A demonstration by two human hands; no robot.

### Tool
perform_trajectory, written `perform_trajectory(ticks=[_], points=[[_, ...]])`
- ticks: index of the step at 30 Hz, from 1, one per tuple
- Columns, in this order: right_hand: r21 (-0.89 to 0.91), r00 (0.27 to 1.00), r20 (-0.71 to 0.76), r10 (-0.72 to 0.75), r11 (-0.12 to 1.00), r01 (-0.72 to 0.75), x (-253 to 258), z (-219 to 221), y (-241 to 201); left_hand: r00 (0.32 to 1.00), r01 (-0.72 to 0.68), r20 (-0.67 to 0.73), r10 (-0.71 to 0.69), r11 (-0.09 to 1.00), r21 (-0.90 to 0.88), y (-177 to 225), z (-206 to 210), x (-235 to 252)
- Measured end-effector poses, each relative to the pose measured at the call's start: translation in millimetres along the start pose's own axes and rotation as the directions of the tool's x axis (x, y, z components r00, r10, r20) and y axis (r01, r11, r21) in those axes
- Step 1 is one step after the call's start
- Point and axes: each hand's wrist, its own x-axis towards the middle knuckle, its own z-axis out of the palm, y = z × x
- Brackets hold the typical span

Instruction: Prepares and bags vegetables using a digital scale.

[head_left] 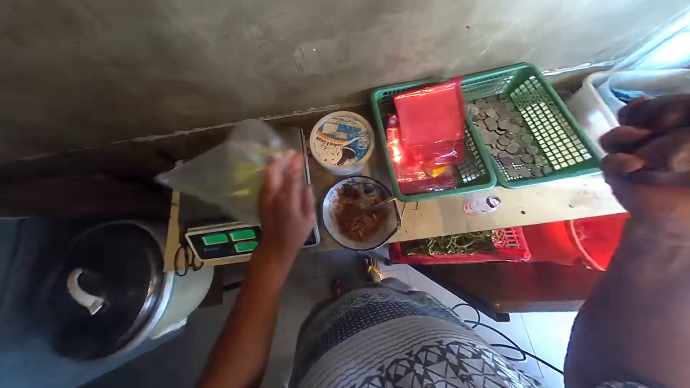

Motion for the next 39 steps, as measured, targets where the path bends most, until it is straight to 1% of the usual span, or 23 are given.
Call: perform_trajectory(ticks=[1, 2, 4, 5, 6, 8, 10, 11, 12, 13, 15, 16, 17, 19, 21, 22, 25, 27, 31, 34, 36, 38, 39], points=[[0.058, 0.999, 0.019, 0.049, 0.997, -0.050, -1, 4, 11, 0.997, -0.021, 0.081, 0.020, 1.000, 0.017, 2, 18, 12], [0.100, 0.995, 0.016, 0.100, 0.990, -0.101, 1, 23, 19, 0.988, -0.034, 0.151, 0.027, 0.999, 0.041, 2, 35, 24], [0.109, 0.969, 0.066, 0.239, 0.963, -0.246, 6, 80, 28, 0.969, -0.079, 0.239, 0.052, 0.992, 0.102, 1, 68, 45], [0.104, 0.939, 0.112, 0.327, 0.935, -0.338, 5, 103, 35, 0.959, -0.123, 0.270, 0.084, 0.984, 0.132, -2, 82, 53], [0.108, 0.895, 0.178, 0.410, 0.896, -0.432, 2, 121, 45, 0.943, -0.167, 0.315, 0.108, 0.972, 0.167, -3, 94, 60], [0.078, 0.771, 0.277, 0.574, 0.786, -0.614, -9, 148, 71, 0.901, -0.254, 0.412, 0.136, 0.935, 0.247, -3, 109, 70], [-0.030, 0.646, 0.299, 0.702, 0.684, -0.729, -18, 173, 99, 0.867, -0.336, 0.469, 0.169, 0.893, 0.298, -2, 119, 76], [-0.096, 0.612, 0.271, 0.743, 0.654, -0.751, -21, 185, 111, 0.859, -0.371, 0.472, 0.198, 0.876, 0.308, -2, 123, 77], [-0.180, 0.612, 0.222, 0.759, 0.649, -0.739, -22, 195, 122, 0.856, -0.410, 0.456, 0.243, 0.857, 0.312, -3, 127, 78], [-0.297, 0.644, 0.170, 0.746, 0.662, -0.688, -22, 202, 134, 0.845, -0.441, 0.457, 0.278, 0.845, 0.302, -3, 129, 79], [-0.565, 0.703, 0.168, 0.691, 0.652, -0.506, -19, 209, 153, 0.813, -0.492, 0.478, 0.333, 0.832, 0.257, -4, 129, 85], [-0.681, 0.717, 0.176, 0.675, 0.609, -0.407, -17, 212, 160, 0.789, -0.504, 0.518, 0.332, 0.831, 0.234, -3, 126, 88], [-0.779, 0.703, 0.173, 0.690, 0.533, -0.331, -14, 215, 164, 0.758, -0.510, 0.574, 0.311, 0.831, 0.222, -1, 122, 93], [-0.899, 0.650, 0.133, 0.748, 0.368, -0.240, -6, 219, 171, 0.695, -0.508, 0.675, 0.248, 0.833, 0.218, 5, 116, 103], [-0.946, 0.604, 0.063, 0.795, 0.241, -0.218, 3, 220, 183, 0.655, -0.503, 0.732, 0.188, 0.831, 0.237, 10, 114, 110], [-0.958, 0.593, 0.034, 0.804, 0.196, -0.211, 7, 221, 190, 0.649, -0.503, 0.741, 0.175, 0.829, 0.244, 11, 114, 112], [-0.974, 0.642, 0.007, 0.767, 0.149, -0.168, 14, 223, 211, 0.636, -0.517, 0.750, 0.182, 0.822, 0.239, 14, 111, 119], [-0.974, 0.663, -0.029, 0.748, 0.128, -0.188, 19, 226, 222, 0.621, -0.528, 0.760, 0.189, 0.818, 0.228, 16, 108, 123], [-0.972, 0.643, -0.114, 0.758, 0.048, -0.229, 24, 233, 234, 0.586, -0.541, 0.794, 0.166, 0.809, 0.230, 21, 105, 128], [-0.970, 0.676, -0.137, 0.724, 0.039, -0.239, 25, 229, 246, 0.571, -0.546, 0.807, 0.149, 0.804, 0.237, 24, 101, 132], [-0.963, 0.700, -0.149, 0.699, 0.058, -0.263, 25, 228, 250, 0.571, -0.544, 0.808, 0.141, 0.803, 0.245, 27, 97, 136], [-0.947, 0.695, -0.146, 0.704, 0.105, -0.305, 28, 225, 250, 0.583, -0.516, 0.803, 0.127, 0.821, 0.245, 33, 87, 144], [-0.946, 0.673, -0.146, 0.725, 0.095, -0.309, 32, 223, 249, 0.602, -0.500, 0.790, 0.120, 0.827, 0.256, 36, 80, 151]])
